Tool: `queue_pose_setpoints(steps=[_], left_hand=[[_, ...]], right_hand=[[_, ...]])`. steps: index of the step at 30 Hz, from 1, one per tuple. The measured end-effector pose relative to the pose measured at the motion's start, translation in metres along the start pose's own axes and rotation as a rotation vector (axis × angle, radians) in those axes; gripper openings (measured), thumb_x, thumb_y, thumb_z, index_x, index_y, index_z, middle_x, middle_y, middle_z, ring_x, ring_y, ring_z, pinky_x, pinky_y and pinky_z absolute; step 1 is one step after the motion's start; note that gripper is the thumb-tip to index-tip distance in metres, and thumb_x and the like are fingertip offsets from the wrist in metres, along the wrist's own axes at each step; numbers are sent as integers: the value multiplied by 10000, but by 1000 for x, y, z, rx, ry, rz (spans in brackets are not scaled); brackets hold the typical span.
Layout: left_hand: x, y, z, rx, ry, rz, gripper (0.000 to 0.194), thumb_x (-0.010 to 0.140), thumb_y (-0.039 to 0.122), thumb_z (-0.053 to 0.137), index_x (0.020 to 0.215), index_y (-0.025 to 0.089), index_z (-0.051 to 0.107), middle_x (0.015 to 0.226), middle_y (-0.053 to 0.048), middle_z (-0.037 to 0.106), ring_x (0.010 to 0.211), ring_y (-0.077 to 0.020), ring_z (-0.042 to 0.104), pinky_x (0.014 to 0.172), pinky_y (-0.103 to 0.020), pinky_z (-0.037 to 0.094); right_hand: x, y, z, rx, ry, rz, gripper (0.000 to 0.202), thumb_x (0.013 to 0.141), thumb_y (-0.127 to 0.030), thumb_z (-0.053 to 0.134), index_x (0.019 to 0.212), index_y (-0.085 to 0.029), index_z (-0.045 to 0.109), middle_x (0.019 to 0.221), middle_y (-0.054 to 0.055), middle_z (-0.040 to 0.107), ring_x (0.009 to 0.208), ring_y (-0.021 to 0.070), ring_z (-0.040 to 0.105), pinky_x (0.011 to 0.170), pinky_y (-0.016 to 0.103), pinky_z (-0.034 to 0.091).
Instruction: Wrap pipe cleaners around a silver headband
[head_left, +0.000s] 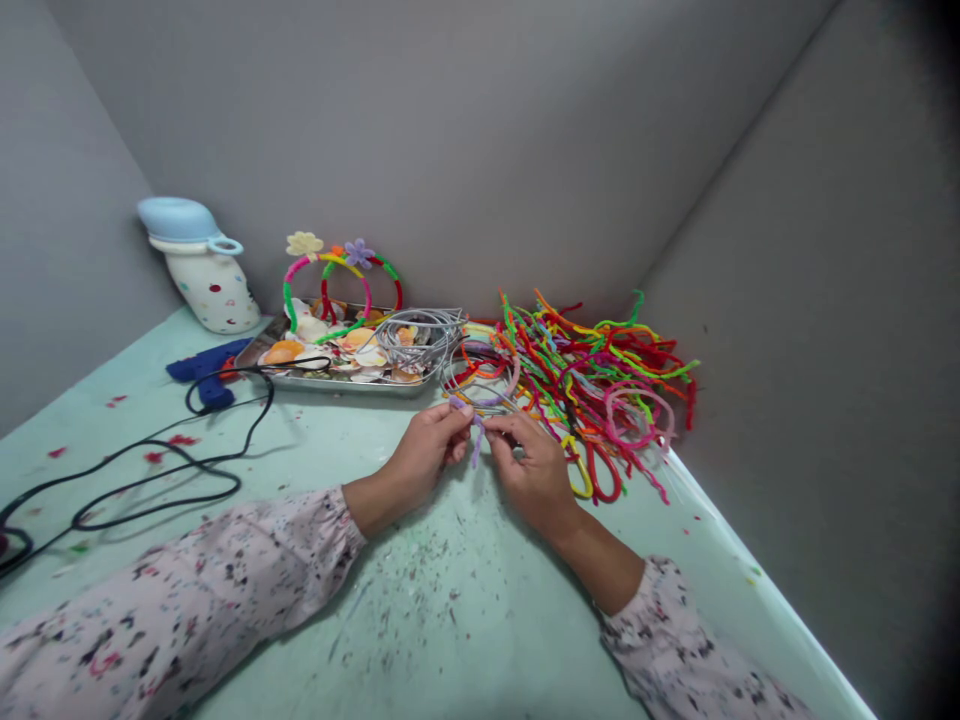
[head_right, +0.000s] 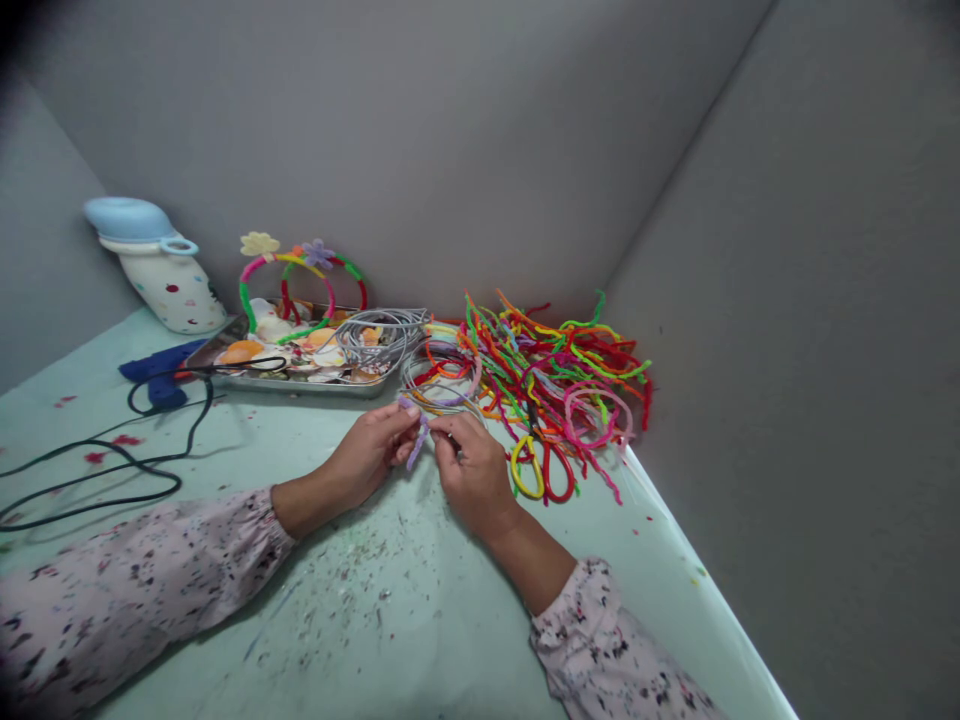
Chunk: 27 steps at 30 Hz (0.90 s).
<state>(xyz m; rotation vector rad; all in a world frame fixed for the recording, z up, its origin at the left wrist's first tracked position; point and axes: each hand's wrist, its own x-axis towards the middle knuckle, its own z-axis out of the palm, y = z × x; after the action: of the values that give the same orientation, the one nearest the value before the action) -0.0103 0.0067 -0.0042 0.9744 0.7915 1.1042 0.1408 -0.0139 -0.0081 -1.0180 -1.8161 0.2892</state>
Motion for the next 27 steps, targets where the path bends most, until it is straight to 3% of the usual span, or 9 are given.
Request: queue_pose_setpoints(steps=[27], left_hand=[[1,0,0,-2,12,4,280,786,357,656,674,158,495,534,51,443,420,-50,365,413,-200,242]], right_hand=[[-1,1,0,-5,-12,-24,232,868,-95,491,926,-235,666,880,32,667,867,173,627,789,320,501]])
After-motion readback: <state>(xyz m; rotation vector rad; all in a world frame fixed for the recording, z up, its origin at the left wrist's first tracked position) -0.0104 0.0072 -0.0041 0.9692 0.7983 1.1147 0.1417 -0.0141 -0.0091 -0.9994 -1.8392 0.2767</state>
